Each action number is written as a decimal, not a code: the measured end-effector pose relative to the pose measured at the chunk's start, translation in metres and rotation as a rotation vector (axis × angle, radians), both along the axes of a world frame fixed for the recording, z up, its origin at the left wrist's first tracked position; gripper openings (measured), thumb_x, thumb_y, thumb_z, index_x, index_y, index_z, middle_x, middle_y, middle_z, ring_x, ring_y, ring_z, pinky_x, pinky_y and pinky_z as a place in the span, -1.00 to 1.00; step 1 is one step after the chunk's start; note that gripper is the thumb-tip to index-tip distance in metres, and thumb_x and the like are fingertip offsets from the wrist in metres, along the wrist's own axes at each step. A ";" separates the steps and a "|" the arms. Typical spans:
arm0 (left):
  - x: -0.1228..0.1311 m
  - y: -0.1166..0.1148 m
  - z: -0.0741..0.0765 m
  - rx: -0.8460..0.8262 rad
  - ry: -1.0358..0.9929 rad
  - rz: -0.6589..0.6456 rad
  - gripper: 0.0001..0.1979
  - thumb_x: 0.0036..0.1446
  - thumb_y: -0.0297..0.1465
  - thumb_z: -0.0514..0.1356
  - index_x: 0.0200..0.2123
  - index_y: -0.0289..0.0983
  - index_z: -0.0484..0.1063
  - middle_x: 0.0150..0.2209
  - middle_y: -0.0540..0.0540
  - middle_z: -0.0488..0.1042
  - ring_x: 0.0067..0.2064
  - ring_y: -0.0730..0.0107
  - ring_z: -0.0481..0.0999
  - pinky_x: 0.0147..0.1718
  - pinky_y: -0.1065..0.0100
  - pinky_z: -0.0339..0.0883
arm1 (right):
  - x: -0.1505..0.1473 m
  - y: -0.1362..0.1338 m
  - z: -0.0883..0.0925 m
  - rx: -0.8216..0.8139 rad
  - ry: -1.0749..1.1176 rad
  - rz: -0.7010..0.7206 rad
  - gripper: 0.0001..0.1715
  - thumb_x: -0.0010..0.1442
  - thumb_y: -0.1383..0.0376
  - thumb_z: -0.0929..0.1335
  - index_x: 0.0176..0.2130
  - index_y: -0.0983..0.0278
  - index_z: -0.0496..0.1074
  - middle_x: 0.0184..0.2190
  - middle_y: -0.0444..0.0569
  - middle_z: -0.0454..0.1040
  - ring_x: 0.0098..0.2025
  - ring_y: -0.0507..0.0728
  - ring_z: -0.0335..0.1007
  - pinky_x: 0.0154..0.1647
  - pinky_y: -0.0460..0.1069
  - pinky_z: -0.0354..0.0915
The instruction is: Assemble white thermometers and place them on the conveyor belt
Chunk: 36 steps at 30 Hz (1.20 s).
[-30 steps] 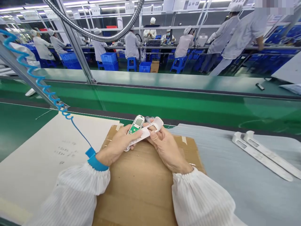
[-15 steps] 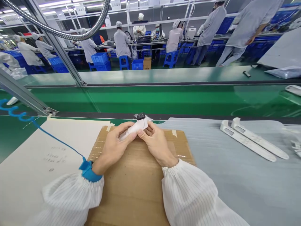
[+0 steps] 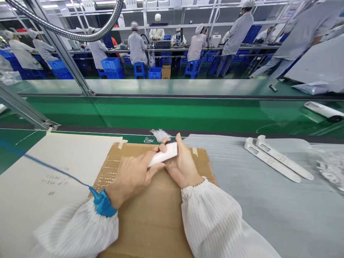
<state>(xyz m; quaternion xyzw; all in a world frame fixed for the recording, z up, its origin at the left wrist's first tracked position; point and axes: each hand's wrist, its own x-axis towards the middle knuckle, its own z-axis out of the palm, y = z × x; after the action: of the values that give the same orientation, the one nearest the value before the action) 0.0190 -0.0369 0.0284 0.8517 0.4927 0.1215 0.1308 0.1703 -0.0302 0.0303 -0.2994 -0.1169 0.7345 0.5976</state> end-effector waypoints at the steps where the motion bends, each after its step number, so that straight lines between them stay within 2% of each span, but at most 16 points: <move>1: -0.004 0.003 -0.002 0.037 -0.070 0.066 -0.54 0.42 -0.05 0.04 0.15 -0.23 0.42 -0.08 -0.19 0.65 -0.12 -0.07 0.67 -0.22 0.02 0.53 | -0.001 0.000 -0.002 0.067 -0.031 0.040 -0.42 0.48 -0.05 0.18 -0.32 0.23 0.53 -0.45 -0.11 0.49 -0.23 0.09 0.52 -0.11 -0.02 0.48; 3: -0.009 0.007 -0.008 0.163 -0.258 0.150 -0.56 0.40 -0.09 0.11 0.18 -0.24 0.38 0.02 -0.20 0.61 0.03 -0.02 0.62 -0.05 0.01 0.51 | -0.007 -0.002 -0.006 0.186 -0.101 0.105 -0.53 0.46 -0.01 0.24 -0.17 0.22 0.57 -0.20 -0.07 0.59 -0.03 0.10 0.52 0.11 0.00 0.42; 5: -0.010 0.008 -0.012 0.275 -0.415 0.130 -0.51 0.38 -0.11 0.16 0.25 -0.23 0.30 0.12 -0.19 0.56 0.13 0.07 0.55 0.09 0.04 0.45 | -0.013 -0.004 -0.010 0.243 -0.165 0.152 -0.64 0.41 0.01 0.33 -0.12 0.20 0.57 -0.09 -0.05 0.60 0.08 0.13 0.48 0.24 0.04 0.35; 7: -0.008 0.007 -0.014 0.326 -0.463 0.073 -0.54 0.41 -0.13 0.13 0.25 -0.21 0.29 0.14 -0.17 0.55 0.14 0.13 0.54 0.13 0.07 0.43 | -0.019 -0.007 -0.012 0.238 -0.206 0.176 -0.69 0.33 0.01 0.41 -0.14 0.18 0.57 -0.08 -0.04 0.61 0.15 0.18 0.45 0.30 0.12 0.31; 11: -0.002 0.005 -0.013 0.373 -0.429 -0.024 -0.65 0.46 -0.22 0.06 0.17 -0.27 0.36 0.10 -0.23 0.56 0.10 0.11 0.56 0.08 0.07 0.47 | -0.023 -0.010 -0.012 0.219 -0.238 0.171 -0.72 0.23 0.03 0.49 -0.23 0.18 0.56 -0.09 -0.02 0.62 0.20 0.24 0.41 0.34 0.18 0.29; 16: 0.000 0.002 -0.008 0.415 -0.466 -0.044 -0.69 0.44 -0.28 0.08 0.13 -0.30 0.39 0.05 -0.23 0.59 0.06 0.13 0.60 0.07 0.12 0.49 | -0.021 -0.011 -0.008 0.233 -0.243 0.150 -0.75 0.14 0.09 0.54 -0.29 0.17 0.55 -0.15 -0.06 0.62 0.17 0.23 0.45 0.31 0.17 0.33; 19: 0.000 0.000 -0.004 0.371 -0.489 -0.033 -0.70 0.45 -0.28 0.07 0.13 -0.26 0.40 0.09 -0.20 0.58 0.11 0.16 0.57 0.13 0.14 0.46 | -0.021 -0.011 -0.008 0.242 -0.238 0.135 -0.75 0.15 0.08 0.54 -0.32 0.17 0.54 -0.18 -0.06 0.61 0.14 0.22 0.46 0.26 0.18 0.37; 23: -0.006 0.004 -0.005 0.265 -0.474 -0.068 -0.64 0.43 -0.24 0.12 0.22 -0.17 0.34 0.20 -0.12 0.52 0.21 0.20 0.50 0.22 0.15 0.37 | -0.018 -0.010 -0.010 0.220 -0.234 0.106 -0.79 0.26 0.08 0.47 -0.21 0.16 0.56 -0.14 -0.05 0.59 0.12 0.21 0.45 0.23 0.17 0.39; 27: -0.017 0.013 -0.013 0.266 -0.373 -0.049 -0.52 0.37 -0.12 0.18 0.25 -0.21 0.30 0.22 -0.18 0.50 0.17 0.12 0.53 0.14 0.10 0.40 | -0.007 -0.006 -0.011 0.230 -0.198 0.094 -0.72 0.34 0.03 0.40 -0.20 0.17 0.55 -0.16 -0.06 0.54 0.04 0.18 0.46 0.16 0.10 0.42; 32: -0.025 0.019 -0.011 0.244 -0.270 -0.053 -0.65 0.46 -0.19 0.03 0.10 -0.23 0.45 0.01 -0.16 0.62 -0.02 0.13 0.58 -0.03 0.14 0.42 | 0.005 0.000 -0.012 0.235 -0.140 0.041 -0.75 0.35 0.08 0.40 -0.23 0.19 0.55 -0.23 -0.08 0.48 -0.01 0.14 0.45 0.26 0.08 0.35; 36: -0.025 0.016 -0.002 0.078 -0.384 -0.045 -0.67 0.47 -0.25 0.00 -0.08 -0.20 0.55 -0.16 -0.10 0.64 -0.09 0.20 0.59 -0.07 0.19 0.39 | 0.003 0.002 -0.016 0.202 -0.177 0.036 -0.68 0.38 0.05 0.36 -0.28 0.18 0.56 -0.24 -0.07 0.51 -0.01 0.15 0.47 0.30 0.11 0.33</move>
<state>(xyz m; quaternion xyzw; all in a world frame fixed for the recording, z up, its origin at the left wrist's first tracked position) -0.0058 -0.0204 0.0267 0.8283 0.4342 0.2977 0.1918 0.1732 -0.0285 0.0146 -0.2993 -0.2477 0.7003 0.5989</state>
